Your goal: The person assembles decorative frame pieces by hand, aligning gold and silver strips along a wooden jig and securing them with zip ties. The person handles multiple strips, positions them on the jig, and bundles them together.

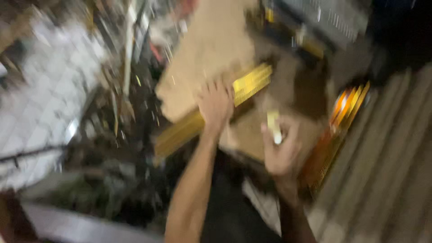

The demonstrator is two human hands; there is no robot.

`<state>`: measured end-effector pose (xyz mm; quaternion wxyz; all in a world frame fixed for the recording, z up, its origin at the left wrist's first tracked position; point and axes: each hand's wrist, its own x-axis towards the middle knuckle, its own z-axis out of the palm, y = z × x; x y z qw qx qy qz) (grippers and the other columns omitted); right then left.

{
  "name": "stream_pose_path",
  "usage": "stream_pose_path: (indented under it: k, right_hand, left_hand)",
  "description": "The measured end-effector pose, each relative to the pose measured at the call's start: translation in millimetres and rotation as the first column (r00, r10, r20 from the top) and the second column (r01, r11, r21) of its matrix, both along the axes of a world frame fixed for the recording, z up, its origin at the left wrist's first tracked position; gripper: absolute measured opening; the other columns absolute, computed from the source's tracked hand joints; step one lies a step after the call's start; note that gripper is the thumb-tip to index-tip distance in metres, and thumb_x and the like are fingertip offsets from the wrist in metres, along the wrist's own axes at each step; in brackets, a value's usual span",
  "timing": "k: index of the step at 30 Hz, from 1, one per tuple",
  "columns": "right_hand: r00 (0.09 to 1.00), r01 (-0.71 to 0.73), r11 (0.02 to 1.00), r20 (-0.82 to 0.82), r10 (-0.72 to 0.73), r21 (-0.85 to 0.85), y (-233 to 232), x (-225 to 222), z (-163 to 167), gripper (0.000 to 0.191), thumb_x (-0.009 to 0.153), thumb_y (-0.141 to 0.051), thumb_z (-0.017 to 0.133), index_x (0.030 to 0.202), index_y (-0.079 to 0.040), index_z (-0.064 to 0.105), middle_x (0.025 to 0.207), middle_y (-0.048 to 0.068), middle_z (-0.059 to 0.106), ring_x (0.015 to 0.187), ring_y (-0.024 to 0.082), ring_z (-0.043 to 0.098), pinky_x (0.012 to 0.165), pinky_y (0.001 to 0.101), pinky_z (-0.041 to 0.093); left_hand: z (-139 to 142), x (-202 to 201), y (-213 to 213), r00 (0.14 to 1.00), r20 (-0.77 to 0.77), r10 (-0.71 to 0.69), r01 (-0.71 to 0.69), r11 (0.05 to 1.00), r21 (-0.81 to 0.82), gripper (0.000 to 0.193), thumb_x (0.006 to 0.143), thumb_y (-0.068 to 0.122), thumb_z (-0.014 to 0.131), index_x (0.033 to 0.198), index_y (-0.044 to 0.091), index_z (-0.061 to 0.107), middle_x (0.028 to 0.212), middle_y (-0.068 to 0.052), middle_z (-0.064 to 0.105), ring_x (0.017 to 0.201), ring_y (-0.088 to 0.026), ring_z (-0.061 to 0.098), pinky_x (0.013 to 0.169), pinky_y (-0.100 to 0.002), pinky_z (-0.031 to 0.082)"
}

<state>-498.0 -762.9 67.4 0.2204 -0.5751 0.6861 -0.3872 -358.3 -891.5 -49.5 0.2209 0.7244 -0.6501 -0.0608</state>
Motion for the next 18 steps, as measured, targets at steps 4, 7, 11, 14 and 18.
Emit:
stream_pose_path:
  k: [4,7,11,14,18]
  right_hand:
    - [0.947,-0.147,0.988,-0.294,0.128,-0.043,-15,-20,-83,0.049,0.109,-0.029,0.061,0.152,-0.01,0.047,0.129,0.024,0.064,0.118,0.043,0.059,0.105,0.0487,0.047]
    - [0.69,-0.182,0.92,-0.622,0.371,0.347,-13,-38,-126,0.067,0.093,-0.032,0.069,0.15,-0.008,0.043,0.137,0.027,0.053,0.124,0.048,0.049,0.098,0.0685,0.032]
    - [0.909,-0.143,0.983,-0.378,0.178,0.119,-2,-51,-121,0.069,0.093,-0.031,0.07,0.151,-0.007,0.043,0.147,0.024,0.048,0.128,0.041,0.047,0.107,0.0543,0.031]
    - [0.967,-0.139,0.989,0.222,0.126,0.042,10,-57,-104,0.062,0.101,-0.028,0.066,0.153,-0.006,0.041,0.142,0.019,0.057,0.132,0.033,0.054,0.116,0.05,0.037]
    - [0.87,0.087,0.995,0.482,-0.104,0.057,32,-81,-112,0.044,0.103,-0.031,0.061,0.141,-0.01,0.056,0.131,0.009,0.068,0.127,0.027,0.062,0.113,0.047,0.047]
  left_hand:
    - [4,30,28,0.96,-0.234,-0.156,0.181,0.98,0.088,0.08,0.091,0.064,0.066,0.148,0.01,0.052,0.131,-0.017,0.065,0.119,-0.039,0.059,0.094,-0.062,0.047]
    - [-14,59,66,0.97,-0.032,-0.241,0.243,0.967,0.071,0.099,0.073,0.076,0.078,0.139,0.005,0.055,0.12,-0.017,0.067,0.111,-0.039,0.066,0.088,-0.053,0.053]
    - [-22,70,83,0.953,0.148,-0.263,0.209,0.929,0.304,0.088,0.063,0.067,0.083,0.124,0.008,0.061,0.108,-0.015,0.074,0.085,-0.038,0.072,0.069,-0.051,0.057]
    - [1,57,77,0.98,-0.006,-0.2,0.183,0.883,0.432,0.083,0.068,0.067,0.086,0.115,0.003,0.06,0.095,-0.02,0.074,0.082,-0.041,0.072,0.067,-0.051,0.057]
    - [52,18,84,0.968,-0.253,-0.008,0.128,0.878,0.462,0.071,0.076,0.059,0.085,0.117,0.006,0.062,0.089,-0.022,0.075,0.084,-0.039,0.072,0.072,-0.049,0.057]
